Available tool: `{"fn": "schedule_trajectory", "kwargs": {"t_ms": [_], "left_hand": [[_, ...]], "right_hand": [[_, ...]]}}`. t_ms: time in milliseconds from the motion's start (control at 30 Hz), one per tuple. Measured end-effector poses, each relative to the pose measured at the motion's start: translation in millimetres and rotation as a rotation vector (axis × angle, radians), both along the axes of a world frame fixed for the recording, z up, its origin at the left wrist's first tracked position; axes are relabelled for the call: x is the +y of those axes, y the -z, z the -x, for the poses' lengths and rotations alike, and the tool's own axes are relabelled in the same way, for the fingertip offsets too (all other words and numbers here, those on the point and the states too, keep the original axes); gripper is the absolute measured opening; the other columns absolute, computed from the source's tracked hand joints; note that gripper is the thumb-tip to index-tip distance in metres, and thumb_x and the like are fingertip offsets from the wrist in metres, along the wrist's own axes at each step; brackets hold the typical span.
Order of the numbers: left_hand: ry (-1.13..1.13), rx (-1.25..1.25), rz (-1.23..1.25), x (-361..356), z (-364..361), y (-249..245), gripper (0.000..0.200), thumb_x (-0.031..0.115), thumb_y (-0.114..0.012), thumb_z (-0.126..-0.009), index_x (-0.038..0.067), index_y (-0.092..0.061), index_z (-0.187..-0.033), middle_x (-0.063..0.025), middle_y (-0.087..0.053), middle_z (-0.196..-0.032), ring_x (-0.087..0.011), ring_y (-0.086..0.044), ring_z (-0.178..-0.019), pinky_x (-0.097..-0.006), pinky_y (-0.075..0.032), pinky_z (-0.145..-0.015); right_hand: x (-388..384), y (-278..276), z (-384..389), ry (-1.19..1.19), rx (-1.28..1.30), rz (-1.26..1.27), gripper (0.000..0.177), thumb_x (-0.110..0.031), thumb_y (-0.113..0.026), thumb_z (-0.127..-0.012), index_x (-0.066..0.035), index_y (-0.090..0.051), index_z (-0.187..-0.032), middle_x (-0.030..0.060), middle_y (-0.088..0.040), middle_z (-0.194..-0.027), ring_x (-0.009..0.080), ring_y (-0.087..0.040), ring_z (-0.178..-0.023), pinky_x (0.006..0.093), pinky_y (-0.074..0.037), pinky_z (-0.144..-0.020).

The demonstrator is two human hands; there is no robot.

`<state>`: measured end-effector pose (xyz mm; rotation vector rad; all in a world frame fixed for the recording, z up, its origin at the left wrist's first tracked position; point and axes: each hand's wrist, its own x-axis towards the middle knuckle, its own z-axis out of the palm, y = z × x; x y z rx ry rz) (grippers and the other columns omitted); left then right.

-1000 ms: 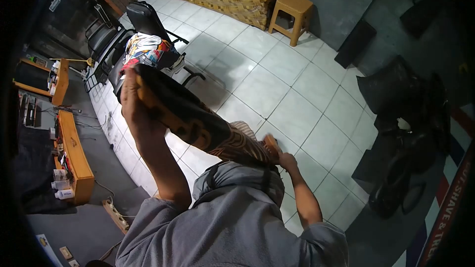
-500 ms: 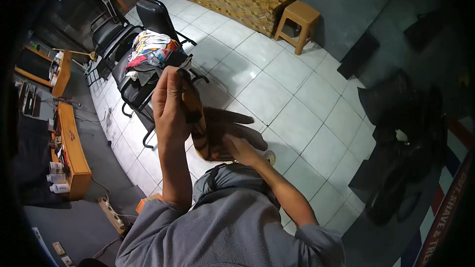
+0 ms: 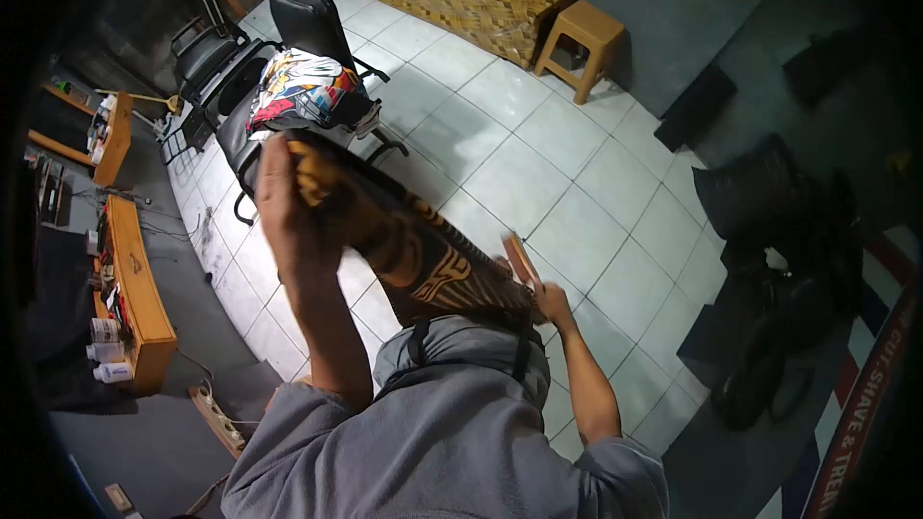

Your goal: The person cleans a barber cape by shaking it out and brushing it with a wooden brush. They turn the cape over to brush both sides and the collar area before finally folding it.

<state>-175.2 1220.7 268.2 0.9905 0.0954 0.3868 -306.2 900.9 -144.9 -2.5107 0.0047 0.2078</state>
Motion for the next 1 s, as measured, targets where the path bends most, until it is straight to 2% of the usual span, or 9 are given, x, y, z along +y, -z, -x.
{"fn": "schedule_trajectory", "kwargs": {"t_ms": [133,267,333,500,567,633,833,900,1000], "left_hand": [[0.276,0.184,-0.275,-17.3,8.9,18.0,0.02,0.026,-0.044,-0.098,0.009,-0.052,-0.091,0.0039,-0.048,-0.072,-0.0026,-0.047,-0.059,-0.0159,-0.037,-0.049],[0.399,0.056,-0.409,-25.4,10.2,45.1,0.022,0.026,-0.04,-0.099,0.009,-0.048,-0.089,0.0066,-0.041,-0.072,-0.0005,-0.036,-0.059,-0.0155,-0.03,-0.049],[0.273,-0.117,-0.486,-19.5,0.4,46.0,0.02,0.024,-0.04,-0.099,0.008,-0.049,-0.09,0.0058,-0.042,-0.074,-0.0018,-0.038,-0.061,-0.0162,-0.033,-0.052],[0.395,-0.066,0.014,13.8,-19.4,45.4,0.018,0.023,-0.045,-0.097,0.007,-0.052,-0.099,-0.0001,-0.054,-0.078,-0.0068,-0.053,-0.065,-0.0205,-0.044,-0.056],[0.39,-0.129,0.071,20.1,-26.3,38.4,0.02,0.024,-0.045,-0.097,0.006,-0.052,-0.104,-0.0023,-0.058,-0.083,-0.0094,-0.058,-0.068,-0.0235,-0.05,-0.059],[0.366,-0.21,0.134,24.5,-30.4,27.3,0.025,0.024,-0.045,-0.097,0.005,-0.052,-0.111,-0.0055,-0.061,-0.09,-0.0132,-0.063,-0.075,-0.0285,-0.055,-0.066],[0.294,-0.139,0.172,4.7,-52.8,22.3,0.025,0.024,-0.045,-0.097,0.004,-0.051,-0.11,-0.0055,-0.06,-0.096,-0.0147,-0.062,-0.082,-0.0296,-0.054,-0.069],[0.324,-0.126,0.176,-5.7,-64.7,26.3,0.024,0.025,-0.044,-0.097,0.005,-0.051,-0.108,-0.0045,-0.059,-0.092,-0.0147,-0.062,-0.08,-0.0304,-0.054,-0.07],[0.328,-0.072,0.118,-23.8,-86.0,40.4,0.022,0.025,-0.044,-0.097,0.006,-0.05,-0.104,-0.0035,-0.057,-0.088,-0.0143,-0.061,-0.077,-0.0316,-0.054,-0.07]], "right_hand": [[99.9,-197.2,-44.1,0.312,0.332,-1.165,0.048,-0.05,-0.035,-0.096,-0.005,-0.048,-0.083,0.0026,-0.042,-0.058,0.011,-0.04,-0.046,0.0249,-0.032,-0.042],[169.2,-264.0,-36.9,0.006,0.298,-1.602,0.045,-0.052,-0.032,-0.096,-0.009,-0.043,-0.085,-0.0012,-0.036,-0.058,0.0074,-0.033,-0.046,0.0219,-0.027,-0.041],[187.2,-247.4,-39.2,-0.07,0.35,-1.567,0.044,-0.05,-0.032,-0.096,-0.009,-0.042,-0.085,-0.0033,-0.033,-0.06,0.0055,-0.031,-0.048,0.0198,-0.027,-0.042],[173.7,-123.9,-45.6,-0.195,0.076,-0.347,0.048,-0.045,-0.039,-0.095,-0.002,-0.059,-0.088,0.0126,-0.063,-0.075,0.0328,-0.06,-0.065,0.0378,-0.047,-0.061],[138.4,-12.8,-31.8,-0.232,0.357,-0.086,0.053,-0.052,-0.043,-0.089,-0.005,-0.067,-0.092,0.0155,-0.066,-0.093,0.0362,-0.062,-0.089,0.042,-0.049,-0.077],[117.9,-42.1,-43.7,-0.171,0.796,0.291,0.046,-0.046,-0.043,-0.091,-0.007,-0.066,-0.096,0.0173,-0.065,-0.094,0.0332,-0.062,-0.092,0.0417,-0.048,-0.079],[77.3,-68.0,-80.2,0.126,0.45,0.321,0.044,-0.042,-0.044,-0.09,-0.004,-0.066,-0.092,0.0197,-0.064,-0.094,0.0339,-0.063,-0.092,0.0429,-0.049,-0.078],[56.8,-43.6,-112.0,0.261,0.29,0.187,0.045,-0.041,-0.044,-0.091,-0.002,-0.064,-0.086,0.0183,-0.065,-0.087,0.0335,-0.063,-0.082,0.0419,-0.049,-0.074],[48.7,-135.5,-173.9,0.303,0.258,-0.416,0.039,-0.037,-0.044,-0.094,-0.002,-0.061,-0.089,0.0146,-0.062,-0.072,0.0256,-0.061,-0.073,0.0376,-0.046,-0.069]]}}
